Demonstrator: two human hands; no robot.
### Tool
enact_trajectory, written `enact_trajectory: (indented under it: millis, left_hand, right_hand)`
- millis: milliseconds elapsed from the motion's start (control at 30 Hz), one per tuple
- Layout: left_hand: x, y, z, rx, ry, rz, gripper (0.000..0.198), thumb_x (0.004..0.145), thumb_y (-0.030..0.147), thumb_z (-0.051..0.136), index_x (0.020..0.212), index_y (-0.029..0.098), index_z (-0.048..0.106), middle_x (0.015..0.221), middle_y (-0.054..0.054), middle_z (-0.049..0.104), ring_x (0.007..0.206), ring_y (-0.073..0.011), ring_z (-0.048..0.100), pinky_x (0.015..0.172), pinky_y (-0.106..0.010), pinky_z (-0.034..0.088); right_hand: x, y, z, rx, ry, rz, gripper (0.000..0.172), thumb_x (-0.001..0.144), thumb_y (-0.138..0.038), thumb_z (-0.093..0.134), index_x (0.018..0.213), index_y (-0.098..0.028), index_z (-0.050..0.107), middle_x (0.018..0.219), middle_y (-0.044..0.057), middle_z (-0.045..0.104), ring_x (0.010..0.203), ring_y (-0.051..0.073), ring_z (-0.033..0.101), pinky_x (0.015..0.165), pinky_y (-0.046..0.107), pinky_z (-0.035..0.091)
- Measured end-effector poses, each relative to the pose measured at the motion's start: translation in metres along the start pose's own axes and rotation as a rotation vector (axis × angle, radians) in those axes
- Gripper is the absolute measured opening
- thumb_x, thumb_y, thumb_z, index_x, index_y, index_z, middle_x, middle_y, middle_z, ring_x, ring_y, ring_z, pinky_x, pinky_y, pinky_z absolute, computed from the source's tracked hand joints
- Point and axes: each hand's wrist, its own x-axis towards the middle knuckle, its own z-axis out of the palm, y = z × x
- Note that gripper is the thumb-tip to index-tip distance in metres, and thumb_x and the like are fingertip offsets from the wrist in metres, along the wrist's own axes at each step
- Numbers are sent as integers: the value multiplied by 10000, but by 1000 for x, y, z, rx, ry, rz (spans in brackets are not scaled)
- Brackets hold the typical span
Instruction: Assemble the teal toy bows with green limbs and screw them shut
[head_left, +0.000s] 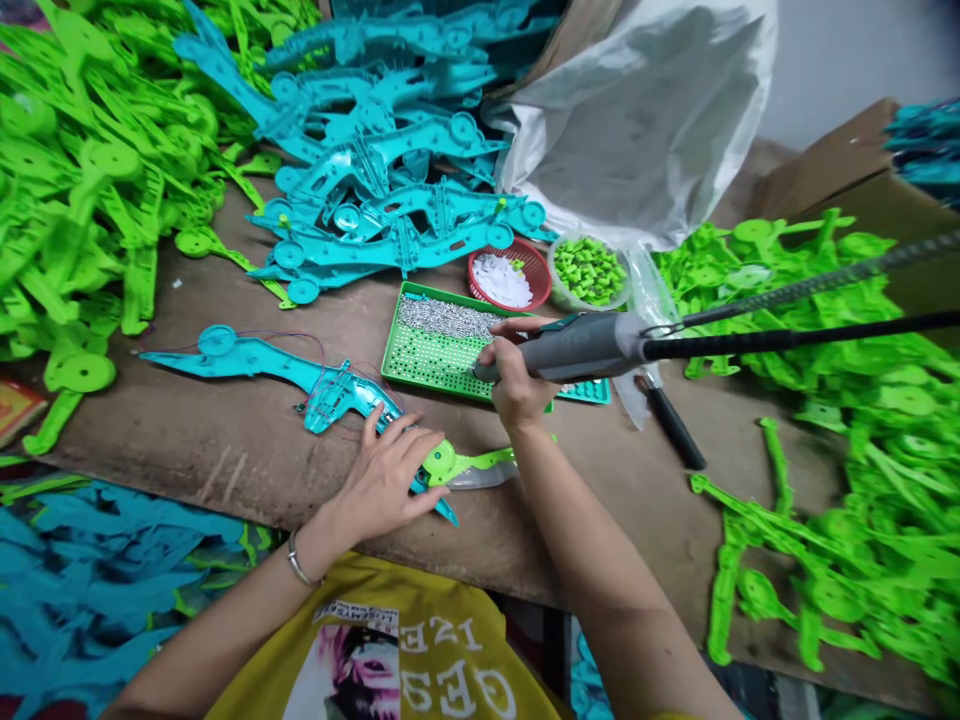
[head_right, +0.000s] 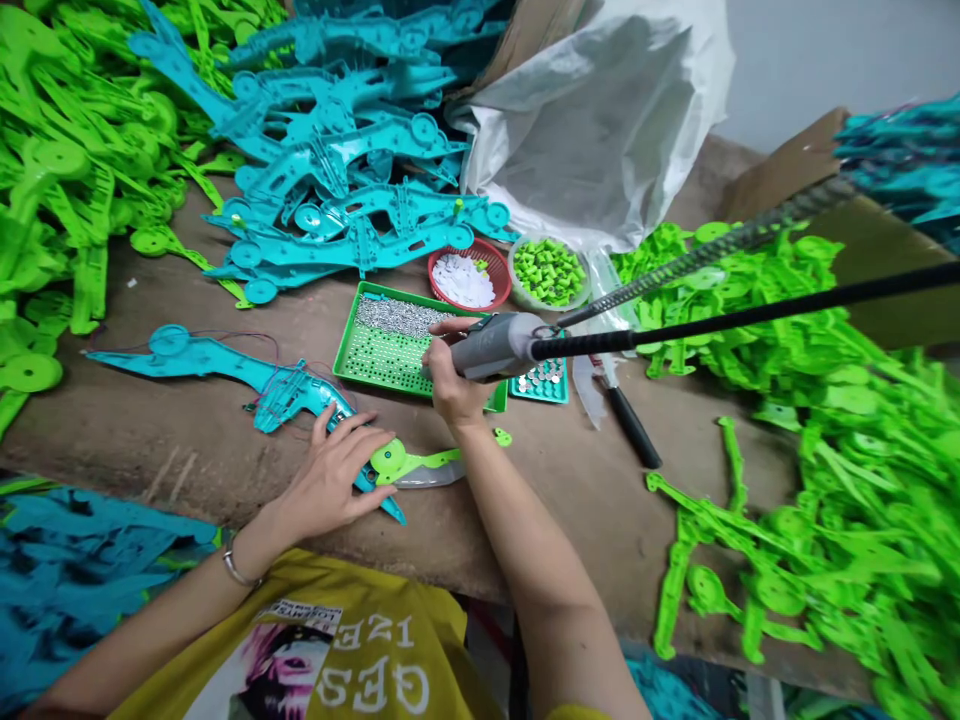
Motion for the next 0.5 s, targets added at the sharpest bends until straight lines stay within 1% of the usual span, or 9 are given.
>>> enact_trajectory:
  millis: [100, 200, 267, 333, 433, 500]
  left_hand:
    - [0, 0, 0, -3, 2, -2, 473, 896, 451, 594, 1283, 181, 555, 1284, -112, 658, 1314, -318, 489, 1184, -587, 66]
    - [-1, 0, 1, -1, 10, -4, 464, 900, 445, 589, 1283, 184, 559, 1281, -113, 659, 1315, -319, 489, 1185, -591, 60]
    - [-1, 0, 2, 1, 17, -4, 460, 900, 442, 591, 1279, 183, 563, 1276, -113, 663, 1314, -320, 488, 1185, -595, 52]
    - [-1, 0, 2, 1, 14, -3, 459, 899, 441, 592, 1276, 180, 565, 1276, -110, 663, 1315, -321, 484, 1186, -593, 49]
    - [0, 1, 1, 2, -1, -7, 446, 894, 425, 599, 1264, 177, 570, 1274, -107, 663, 1310, -320, 488, 1186, -592, 58]
    - [1, 2, 0, 0, -10, -14, 431, 885, 422, 611, 1242, 182, 584, 1249, -106, 673, 1304, -321, 493, 1182, -598, 75]
  right_hand:
    - [2, -3, 1, -9, -26, -7, 177, 744, -362, 619, 778, -251, 485, 768, -16, 587, 484, 99, 509, 514, 303, 474]
    - [2, -5, 0, -25, -51, -7, 142, 711, -305, 615, 756, -248, 493, 751, -17, 606, 506, 109, 530, 544, 307, 494]
    - [2, -5, 0, -53, -70, 5, 123, 713, -293, 606, 792, -244, 525, 776, -14, 636, 536, 117, 562, 578, 310, 510]
    - [3, -3, 1, -58, -71, 21, 155, 727, -305, 602, 863, -243, 559, 792, -17, 650, 545, 118, 576, 590, 309, 512]
    - [5, -4, 2, -35, -15, 17, 233, 750, -353, 605, 959, -257, 569, 712, -39, 601, 509, 118, 551, 572, 312, 500]
    - [3, -11, 1, -43, 16, -1, 271, 777, -410, 593, 1007, -271, 553, 684, -46, 562, 492, 121, 533, 562, 321, 497]
